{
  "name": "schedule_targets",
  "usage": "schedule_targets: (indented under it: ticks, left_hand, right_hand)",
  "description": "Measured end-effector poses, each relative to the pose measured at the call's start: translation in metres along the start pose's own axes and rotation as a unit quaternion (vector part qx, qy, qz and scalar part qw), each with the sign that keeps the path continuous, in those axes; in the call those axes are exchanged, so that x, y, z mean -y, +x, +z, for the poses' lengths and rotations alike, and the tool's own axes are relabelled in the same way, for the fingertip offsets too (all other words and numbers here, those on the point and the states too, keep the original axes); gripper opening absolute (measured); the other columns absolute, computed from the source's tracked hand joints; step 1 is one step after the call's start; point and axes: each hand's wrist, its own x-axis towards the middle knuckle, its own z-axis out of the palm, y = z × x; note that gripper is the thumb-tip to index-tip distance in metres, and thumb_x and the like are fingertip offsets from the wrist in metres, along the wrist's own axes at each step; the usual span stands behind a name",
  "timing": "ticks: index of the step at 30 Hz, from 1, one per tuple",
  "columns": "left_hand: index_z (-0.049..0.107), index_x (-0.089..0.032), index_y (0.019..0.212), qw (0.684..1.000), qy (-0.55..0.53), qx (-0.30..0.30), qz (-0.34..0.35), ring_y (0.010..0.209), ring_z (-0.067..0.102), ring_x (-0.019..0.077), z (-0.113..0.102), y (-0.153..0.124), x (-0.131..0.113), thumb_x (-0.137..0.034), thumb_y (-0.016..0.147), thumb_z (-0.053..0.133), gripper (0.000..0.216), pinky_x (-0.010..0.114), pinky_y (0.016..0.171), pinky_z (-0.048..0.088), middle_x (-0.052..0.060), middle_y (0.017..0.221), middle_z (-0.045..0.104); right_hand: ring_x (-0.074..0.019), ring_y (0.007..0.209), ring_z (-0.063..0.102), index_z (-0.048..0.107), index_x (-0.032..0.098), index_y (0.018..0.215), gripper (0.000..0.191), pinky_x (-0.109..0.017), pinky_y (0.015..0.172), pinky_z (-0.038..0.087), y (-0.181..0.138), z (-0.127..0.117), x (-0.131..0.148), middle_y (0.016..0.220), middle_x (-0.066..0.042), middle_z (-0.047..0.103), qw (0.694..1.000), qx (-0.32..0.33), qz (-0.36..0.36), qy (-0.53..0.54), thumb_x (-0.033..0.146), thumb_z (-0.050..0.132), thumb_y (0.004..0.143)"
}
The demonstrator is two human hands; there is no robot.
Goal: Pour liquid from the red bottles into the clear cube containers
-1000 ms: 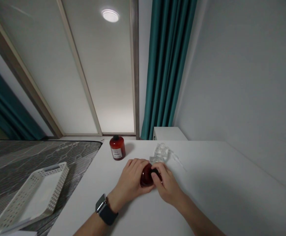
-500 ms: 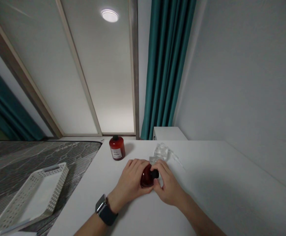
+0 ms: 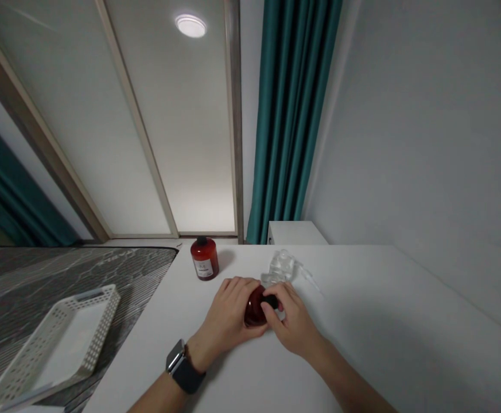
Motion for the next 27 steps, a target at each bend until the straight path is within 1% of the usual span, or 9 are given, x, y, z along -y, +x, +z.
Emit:
schedule_targets:
  ticks: [7,11,14,17,18,19,23,25,27]
  left_hand:
    - [0.046,-0.019,0.123,1.0,-0.002,-0.002,-0.007,0.099,0.061,0.0293,-0.001,-0.001,0.001,-0.029,0.073,0.075,0.059,0.044,0.084,0.047,0.011,0.112,0.065]
    - [0.047,-0.019,0.123,0.999,-0.012,-0.022,-0.022,0.098,0.063,0.029,-0.002,-0.002,0.005,-0.034,0.072,0.078,0.062,0.044,0.084,0.049,0.011,0.112,0.066]
    - [0.048,-0.02,0.125,0.999,-0.018,-0.035,-0.036,0.099,0.064,0.0294,-0.003,-0.003,0.008,-0.036,0.069,0.08,0.066,0.044,0.084,0.051,0.011,0.113,0.067]
    - [0.049,-0.02,0.124,0.998,-0.022,-0.044,-0.048,0.099,0.064,0.03,-0.004,-0.003,0.011,-0.036,0.07,0.08,0.065,0.046,0.084,0.053,0.012,0.113,0.067]
    - [0.049,-0.02,0.124,0.997,-0.024,-0.047,-0.051,0.1,0.064,0.0303,-0.004,-0.003,0.012,-0.036,0.07,0.08,0.065,0.046,0.085,0.053,0.012,0.114,0.067]
    - [0.049,-0.02,0.125,0.997,-0.026,-0.05,-0.053,0.1,0.064,0.0305,-0.004,-0.002,0.013,-0.036,0.07,0.08,0.065,0.047,0.085,0.053,0.012,0.114,0.067]
    - [0.05,-0.021,0.123,0.995,-0.031,-0.063,-0.067,0.1,0.065,0.0306,-0.002,-0.002,0.017,-0.037,0.069,0.08,0.064,0.047,0.085,0.054,0.012,0.113,0.067]
    - [0.05,-0.02,0.123,0.995,-0.03,-0.067,-0.073,0.099,0.066,0.0308,-0.001,-0.003,0.019,-0.037,0.07,0.079,0.063,0.047,0.085,0.055,0.012,0.113,0.067]
    - [0.05,-0.02,0.123,0.994,-0.031,-0.071,-0.075,0.101,0.066,0.0314,0.0,-0.003,0.02,-0.037,0.071,0.078,0.062,0.047,0.086,0.054,0.012,0.114,0.067]
  right_hand:
    - [-0.0236,0.083,0.054,0.051,0.021,0.1,0.016,-0.039,0.074,0.049,0.002,-0.002,-0.002,0.086,-0.006,0.056,0.993,-0.021,-0.107,-0.051,0.013,0.047,0.087]
    - [-0.0238,0.09,0.056,0.052,0.021,0.106,0.024,-0.041,0.08,0.051,0.004,-0.011,-0.01,0.092,-0.007,0.058,0.987,-0.074,-0.135,-0.048,0.009,0.05,0.085]
    - [-0.024,0.093,0.06,0.053,0.022,0.107,0.026,-0.041,0.084,0.052,0.006,-0.022,-0.032,0.096,-0.007,0.061,0.984,-0.156,-0.069,-0.049,0.011,0.053,0.084]
    - [-0.0247,0.091,0.063,0.054,0.022,0.102,0.018,-0.042,0.085,0.052,0.005,-0.034,-0.07,0.095,-0.008,0.064,0.971,-0.21,0.095,-0.07,0.023,0.055,0.084]
    - [-0.0253,0.094,0.063,0.055,0.022,0.102,0.02,-0.043,0.087,0.052,0.004,-0.038,-0.085,0.097,-0.008,0.065,0.962,-0.207,0.157,-0.081,0.028,0.056,0.083]
    - [-0.0265,0.094,0.064,0.055,0.022,0.102,0.022,-0.045,0.088,0.052,0.002,-0.042,-0.099,0.098,-0.009,0.066,0.957,-0.205,0.184,-0.089,0.031,0.056,0.083]
    - [-0.0276,0.091,0.067,0.058,0.02,0.102,0.026,-0.045,0.082,0.054,-0.009,-0.054,-0.147,0.095,-0.011,0.07,0.949,-0.177,0.238,-0.109,0.035,0.054,0.08]
    - [-0.0264,0.088,0.068,0.059,0.02,0.108,0.033,-0.044,0.082,0.054,-0.016,-0.057,-0.162,0.093,-0.009,0.073,0.947,-0.153,0.257,-0.121,0.032,0.055,0.078]
    - [-0.0267,0.09,0.069,0.062,0.019,0.108,0.033,-0.044,0.085,0.053,-0.022,-0.058,-0.17,0.093,-0.01,0.074,0.946,-0.129,0.267,-0.133,0.029,0.056,0.077]
